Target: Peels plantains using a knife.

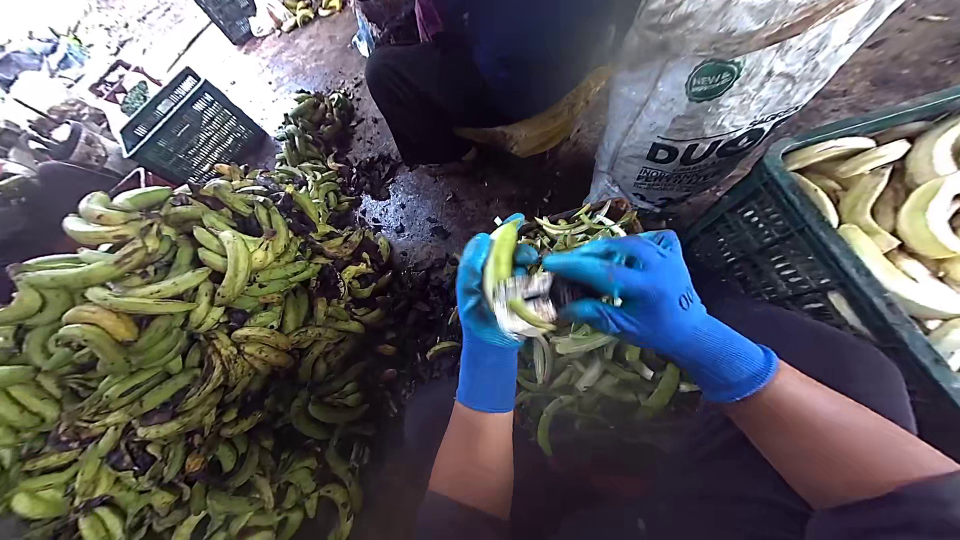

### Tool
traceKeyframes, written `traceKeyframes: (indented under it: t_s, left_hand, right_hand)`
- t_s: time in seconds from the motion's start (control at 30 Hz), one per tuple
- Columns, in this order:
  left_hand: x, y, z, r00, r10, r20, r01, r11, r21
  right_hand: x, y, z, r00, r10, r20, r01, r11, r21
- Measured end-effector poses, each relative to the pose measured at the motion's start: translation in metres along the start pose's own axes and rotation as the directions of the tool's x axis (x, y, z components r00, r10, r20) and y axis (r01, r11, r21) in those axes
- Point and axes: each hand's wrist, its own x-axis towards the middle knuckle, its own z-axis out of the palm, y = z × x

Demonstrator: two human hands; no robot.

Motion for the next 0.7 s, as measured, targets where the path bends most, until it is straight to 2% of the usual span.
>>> traceKeyframes:
  t_s: [0.07,0.1,0.13,0.17,0.2,0.27,0.33,0.37,0.43,0.53,0.63,0.67,0.7]
  left_hand:
    - [-0.003,-0.011,0.015,0.995,0.057,-0.08,-0.044,0.986,0.162]
    - [-0.002,-0.013,0.017,0.997,0.024,-0.07,-0.014,0.989,0.147]
    - [0.0,-0.01,0.015,0.999,-0.024,-0.026,0.027,0.993,0.116]
    - [0.003,-0.006,0.009,0.997,-0.071,0.001,0.071,0.994,0.086]
    - [0.005,-0.001,0.001,0.993,-0.114,0.002,0.114,0.992,0.054]
    - [0.007,0.01,-0.012,0.988,-0.152,-0.027,0.152,0.988,0.026]
    - [0.004,0.016,-0.015,0.994,-0.113,-0.01,0.114,0.988,0.108]
    - [0.002,0.016,-0.012,0.995,-0.097,-0.029,0.1,0.987,0.128]
    - [-0.002,0.01,-0.003,0.995,-0.031,-0.091,0.05,0.977,0.21]
    - [-0.01,-0.002,0.015,0.986,0.076,-0.148,-0.02,0.938,0.346]
    - [-0.011,0.004,0.016,0.997,-0.053,-0.055,0.065,0.963,0.26]
    - [-0.009,0.01,0.011,0.993,-0.109,-0.037,0.114,0.974,0.195]
    - [-0.006,0.015,0.005,0.988,-0.149,-0.043,0.153,0.981,0.123]
  right_hand:
    - [0.014,0.009,0.003,0.953,0.303,0.021,-0.303,0.947,0.106]
    - [0.02,0.019,0.004,0.892,0.451,0.028,-0.449,0.878,0.163]
    - [0.024,0.03,0.003,0.835,0.55,0.035,-0.544,0.812,0.211]
    - [0.025,0.036,-0.001,0.817,0.575,0.04,-0.566,0.788,0.243]
    - [0.024,0.037,-0.006,0.853,0.52,0.053,-0.515,0.82,0.25]
    - [0.017,0.029,-0.017,0.965,0.232,0.124,-0.256,0.936,0.243]
    - [0.008,0.02,-0.019,0.975,0.006,0.223,-0.064,0.965,0.254]
    - [0.003,0.016,-0.019,0.965,-0.033,0.26,-0.037,0.966,0.257]
    - [0.001,0.005,-0.014,0.965,0.025,0.261,-0.086,0.971,0.225]
    - [0.012,0.009,-0.003,0.969,0.24,0.048,-0.245,0.957,0.156]
    - [0.026,0.034,-0.007,0.856,0.506,-0.106,-0.461,0.84,0.287]
    - [0.028,0.037,-0.013,0.85,0.52,-0.087,-0.465,0.816,0.343]
    - [0.026,0.035,-0.019,0.886,0.463,-0.028,-0.419,0.825,0.378]
